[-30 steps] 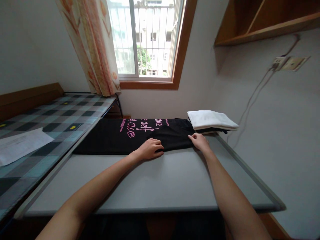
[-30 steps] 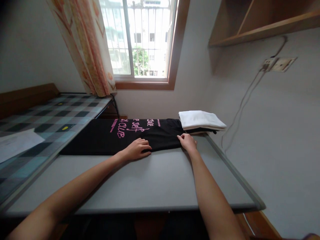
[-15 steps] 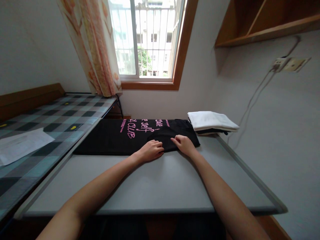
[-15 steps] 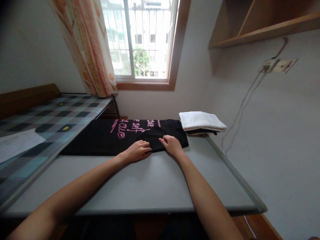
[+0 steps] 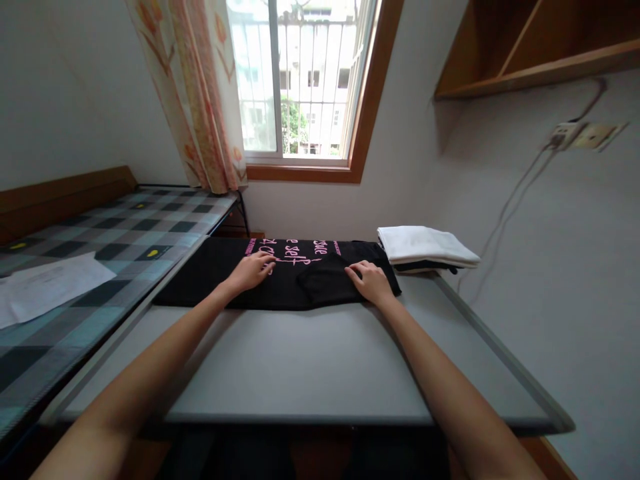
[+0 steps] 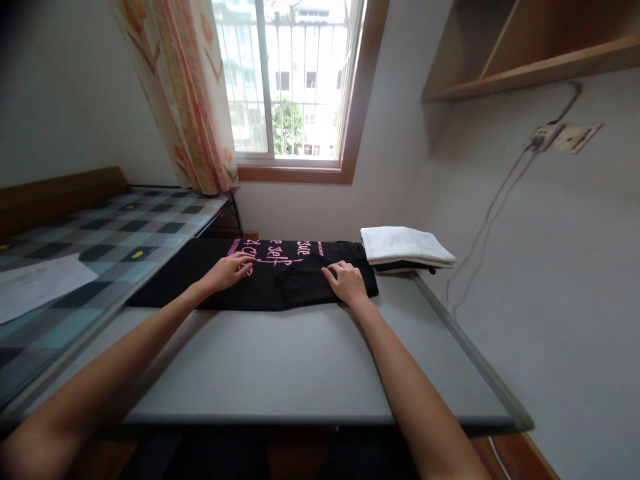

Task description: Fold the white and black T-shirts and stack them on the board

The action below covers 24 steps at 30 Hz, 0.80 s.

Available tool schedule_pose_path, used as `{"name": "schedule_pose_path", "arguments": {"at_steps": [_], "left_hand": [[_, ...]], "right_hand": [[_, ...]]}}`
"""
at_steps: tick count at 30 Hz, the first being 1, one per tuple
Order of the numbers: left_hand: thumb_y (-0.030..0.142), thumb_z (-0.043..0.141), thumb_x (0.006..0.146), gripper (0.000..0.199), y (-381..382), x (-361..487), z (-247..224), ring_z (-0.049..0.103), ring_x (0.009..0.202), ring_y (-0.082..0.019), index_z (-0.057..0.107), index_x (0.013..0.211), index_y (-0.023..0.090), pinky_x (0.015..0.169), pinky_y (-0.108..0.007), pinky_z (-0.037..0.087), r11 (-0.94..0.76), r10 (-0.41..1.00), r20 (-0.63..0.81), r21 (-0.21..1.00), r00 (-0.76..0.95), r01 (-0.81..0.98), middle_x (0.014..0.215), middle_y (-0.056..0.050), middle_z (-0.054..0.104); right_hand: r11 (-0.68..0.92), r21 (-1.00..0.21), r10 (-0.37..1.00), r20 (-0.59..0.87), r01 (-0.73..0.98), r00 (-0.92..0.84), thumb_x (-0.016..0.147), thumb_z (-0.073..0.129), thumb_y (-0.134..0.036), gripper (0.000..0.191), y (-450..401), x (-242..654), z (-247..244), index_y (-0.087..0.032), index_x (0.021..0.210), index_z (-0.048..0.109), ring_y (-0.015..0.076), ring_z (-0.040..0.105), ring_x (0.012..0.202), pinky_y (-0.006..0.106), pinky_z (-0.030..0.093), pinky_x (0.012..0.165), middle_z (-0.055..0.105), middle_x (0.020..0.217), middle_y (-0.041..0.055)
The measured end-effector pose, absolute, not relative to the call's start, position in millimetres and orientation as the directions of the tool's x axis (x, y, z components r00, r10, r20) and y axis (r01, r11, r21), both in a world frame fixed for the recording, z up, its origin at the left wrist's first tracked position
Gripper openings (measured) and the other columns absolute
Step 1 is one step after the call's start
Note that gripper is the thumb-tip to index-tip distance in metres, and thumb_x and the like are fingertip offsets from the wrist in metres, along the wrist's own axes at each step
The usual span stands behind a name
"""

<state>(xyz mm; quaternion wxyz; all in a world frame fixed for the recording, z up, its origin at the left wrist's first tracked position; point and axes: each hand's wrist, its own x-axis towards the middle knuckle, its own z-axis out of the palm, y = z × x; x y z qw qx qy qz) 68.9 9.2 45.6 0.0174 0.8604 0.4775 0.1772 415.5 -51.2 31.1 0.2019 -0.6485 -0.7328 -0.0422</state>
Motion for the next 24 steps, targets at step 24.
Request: {"name": "schedule_pose_path", "arguments": {"at_steps": [24], "left_hand": [[0.066,0.018,0.091,0.070,23.4,-44.9,5.0,0.015,0.145,-0.034,0.021,0.152,0.030,0.111,-0.061,0.016,-0.067,0.998,-0.010,0.048,0.067,0.997,0.159,-0.005,0.017]], "right_hand": [[0.019,-0.086,1.000,-0.015,0.996,-0.020,0.087,0.018,-0.075,0.073,-15.6,395.7,7.0,-0.039,0.150,0.024,0.0297,0.015,0.145,0.049,0.013,0.115,0.021,0.159,0.0043]]}}
